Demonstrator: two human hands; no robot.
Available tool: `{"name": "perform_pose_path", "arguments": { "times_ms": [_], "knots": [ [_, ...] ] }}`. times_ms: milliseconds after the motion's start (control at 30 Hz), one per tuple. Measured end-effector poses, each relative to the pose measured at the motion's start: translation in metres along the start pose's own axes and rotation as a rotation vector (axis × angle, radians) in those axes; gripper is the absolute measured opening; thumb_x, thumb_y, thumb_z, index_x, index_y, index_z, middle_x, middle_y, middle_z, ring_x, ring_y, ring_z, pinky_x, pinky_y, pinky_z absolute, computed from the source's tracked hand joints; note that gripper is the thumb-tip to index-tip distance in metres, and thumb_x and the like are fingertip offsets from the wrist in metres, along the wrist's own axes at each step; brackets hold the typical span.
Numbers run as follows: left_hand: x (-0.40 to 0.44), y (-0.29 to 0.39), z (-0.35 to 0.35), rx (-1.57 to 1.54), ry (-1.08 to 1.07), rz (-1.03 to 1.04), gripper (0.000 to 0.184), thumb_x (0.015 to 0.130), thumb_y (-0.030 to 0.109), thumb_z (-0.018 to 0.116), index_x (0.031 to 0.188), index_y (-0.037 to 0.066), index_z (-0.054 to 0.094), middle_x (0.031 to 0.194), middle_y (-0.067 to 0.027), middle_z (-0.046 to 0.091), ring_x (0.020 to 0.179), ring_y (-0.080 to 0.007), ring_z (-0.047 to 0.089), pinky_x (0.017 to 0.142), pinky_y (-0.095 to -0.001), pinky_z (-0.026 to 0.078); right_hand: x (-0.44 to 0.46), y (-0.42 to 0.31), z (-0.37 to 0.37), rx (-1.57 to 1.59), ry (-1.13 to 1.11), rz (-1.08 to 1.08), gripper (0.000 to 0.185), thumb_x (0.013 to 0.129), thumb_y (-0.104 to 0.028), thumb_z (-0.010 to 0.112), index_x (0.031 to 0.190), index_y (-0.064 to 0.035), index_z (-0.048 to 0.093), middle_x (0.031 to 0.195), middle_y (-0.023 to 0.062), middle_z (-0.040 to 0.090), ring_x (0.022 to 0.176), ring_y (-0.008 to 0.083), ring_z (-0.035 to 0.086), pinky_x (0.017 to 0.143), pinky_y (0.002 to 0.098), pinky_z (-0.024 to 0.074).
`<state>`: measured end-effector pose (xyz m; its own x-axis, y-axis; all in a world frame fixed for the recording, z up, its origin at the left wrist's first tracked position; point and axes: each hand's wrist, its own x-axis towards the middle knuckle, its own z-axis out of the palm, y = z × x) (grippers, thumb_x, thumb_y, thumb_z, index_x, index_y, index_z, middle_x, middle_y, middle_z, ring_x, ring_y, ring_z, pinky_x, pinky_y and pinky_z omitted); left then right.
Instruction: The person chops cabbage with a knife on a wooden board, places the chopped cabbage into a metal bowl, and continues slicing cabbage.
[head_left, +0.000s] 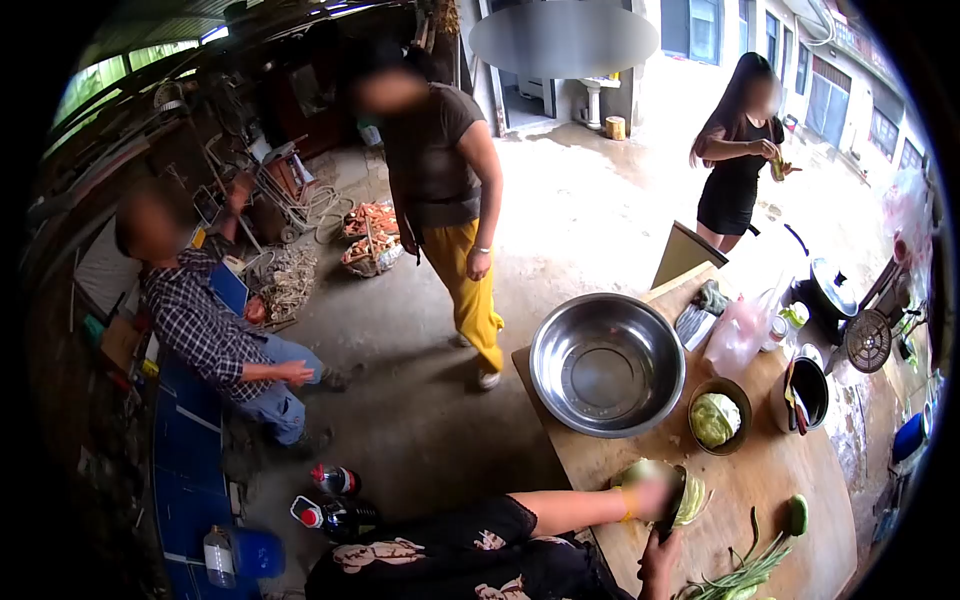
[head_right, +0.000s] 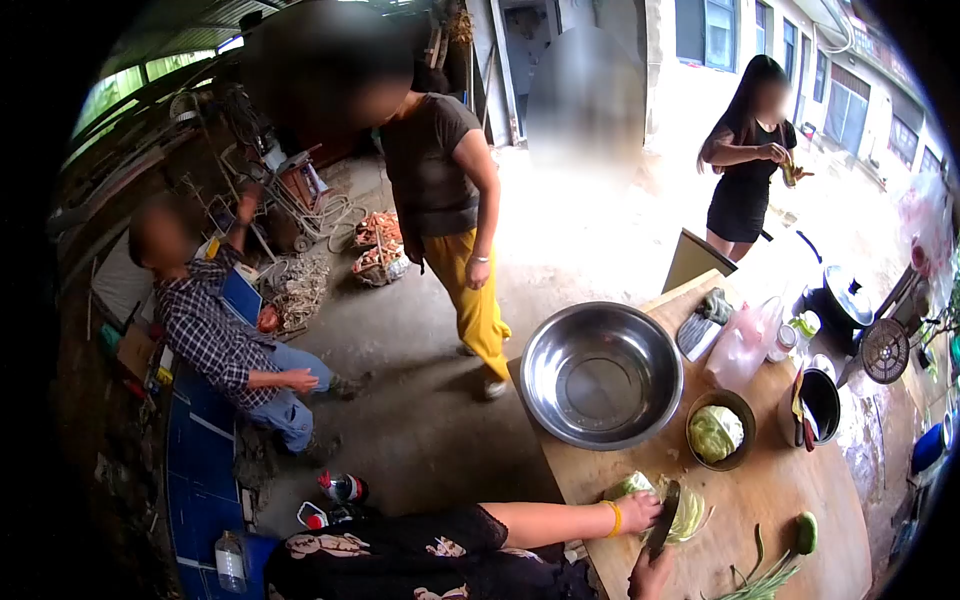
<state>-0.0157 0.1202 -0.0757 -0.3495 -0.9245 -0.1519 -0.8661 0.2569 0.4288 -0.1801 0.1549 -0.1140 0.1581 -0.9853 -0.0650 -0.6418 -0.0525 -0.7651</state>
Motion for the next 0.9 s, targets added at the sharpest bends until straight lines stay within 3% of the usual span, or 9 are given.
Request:
{"name": "perform_pose_path", "arguments": {
  "times_ms": [67, 167, 233, 367, 500, 600, 700, 800, 900],
  "knots": [
    [0.005, -0.006, 0.002, -0.05, -0.041, -0.011, 0.028, 0.079, 0.029, 0.045, 0.097, 0.011, 0.058, 0.104, -0.0043, 0.051, 0.1, -0.0257, 0.044, 0.09, -0.037, 0.034, 0.002, 0.002, 0.001, -0.001, -0.065, 0.13, 0.021, 0.079, -0.014, 0.057, 0.081, -0.0005, 0.041, 0.058, 0.0144, 0.049, 0.035, 0.0228, 0.048, 0.031, 0.034, 0.0382],
    [0.006, 0.0, 0.001, -0.144, -0.06, -0.099, 0.033, 0.08, 0.035, 0.045, 0.101, 0.012, 0.055, 0.104, -0.0085, 0.051, 0.099, -0.0274, 0.045, 0.088, -0.0372, 0.036, 0.001, 0.029, 0.001, 0.008, -0.035, -0.112, 0.022, 0.08, -0.016, 0.056, 0.088, 0.0, 0.044, 0.06, 0.0131, 0.05, 0.035, 0.0208, 0.046, 0.031, 0.0332, 0.0382],
    [0.022, -0.007, 0.034, -0.098, -0.005, -0.118, 0.03, 0.079, 0.034, 0.046, 0.095, 0.012, 0.059, 0.101, -0.0057, 0.053, 0.099, -0.0258, 0.045, 0.086, -0.0374, 0.037, -0.008, -0.035, -0.014, 0.153, -0.073, 0.173, 0.023, 0.08, -0.019, 0.055, 0.083, 0.0022, 0.046, 0.06, 0.0133, 0.048, 0.044, 0.0231, 0.048, 0.04, 0.0348, 0.04],
    [0.047, -0.024, 0.085, 0.16, 0.133, 0.11, 0.025, 0.076, 0.032, 0.05, 0.084, 0.014, 0.065, 0.101, -0.0002, 0.055, 0.102, -0.0231, 0.045, 0.085, -0.0369, 0.037, -0.01, -0.051, -0.02, 0.045, -0.108, 0.054, 0.032, 0.083, -0.025, 0.053, 0.094, 0.0044, 0.047, 0.06, 0.012, 0.047, 0.038, 0.0177, 0.044, 0.034, 0.0307, 0.0385],
    [0.062, -0.019, 0.096, -0.113, 0.203, -0.123, 0.029, 0.076, 0.034, 0.05, 0.094, 0.014, 0.061, 0.106, -0.0066, 0.052, 0.101, -0.0252, 0.046, 0.086, -0.0355, 0.038, -0.006, -0.044, -0.023, 0.07, -0.184, 0.155, 0.031, 0.083, -0.024, 0.053, 0.095, 0.0025, 0.044, 0.059, 0.0094, 0.046, 0.037, 0.0158, 0.043, 0.033, 0.0278, 0.0366],
    [0.057, -0.026, 0.08, 0.114, 0.112, 0.171, 0.028, 0.075, 0.031, 0.049, 0.093, 0.013, 0.061, 0.104, -0.0057, 0.053, 0.1, -0.0215, 0.046, 0.085, -0.0346, 0.037, -0.004, -0.049, -0.024, 0.032, -0.203, 0.098, 0.028, 0.084, -0.023, 0.052, 0.093, 0.0021, 0.044, 0.059, 0.0088, 0.046, 0.037, 0.0148, 0.043, 0.033, 0.0265, 0.0361],
    [0.075, -0.023, 0.108, -0.217, 0.284, -0.037, 0.028, 0.075, 0.031, 0.05, 0.092, 0.013, 0.061, 0.102, -0.0053, 0.054, 0.1, -0.0203, 0.046, 0.085, -0.0338, 0.037, -0.004, -0.06, -0.029, 0.005, -0.197, 0.105, 0.026, 0.085, -0.022, 0.051, 0.092, 0.0016, 0.044, 0.058, 0.0078, 0.046, 0.037, 0.0135, 0.043, 0.033, 0.0252, 0.0361],
    [0.081, -0.023, 0.115, -0.173, 0.314, 0.009, 0.027, 0.074, 0.03, 0.05, 0.091, 0.012, 0.061, 0.101, -0.0059, 0.054, 0.1, -0.0203, 0.047, 0.086, -0.0331, 0.036, -0.003, -0.066, -0.033, -0.055, -0.237, 0.178, 0.03, 0.083, -0.026, 0.056, 0.088, 0.0021, 0.047, 0.066, 0.0077, 0.051, 0.048, 0.0134, 0.045, 0.04, 0.025, 0.0379],
    [0.081, -0.024, 0.106, -0.091, 0.268, 0.052, 0.026, 0.073, 0.029, 0.05, 0.088, 0.011, 0.061, 0.099, -0.005, 0.055, 0.1, -0.0197, 0.047, 0.087, -0.0333, 0.036, 0.002, -0.049, -0.03, -0.085, -0.236, 0.179, 0.029, 0.086, -0.024, 0.05, 0.096, 0.0024, 0.043, 0.057, 0.0073, 0.049, 0.037, 0.0121, 0.044, 0.032, 0.0238, 0.0361]
  ]
}}
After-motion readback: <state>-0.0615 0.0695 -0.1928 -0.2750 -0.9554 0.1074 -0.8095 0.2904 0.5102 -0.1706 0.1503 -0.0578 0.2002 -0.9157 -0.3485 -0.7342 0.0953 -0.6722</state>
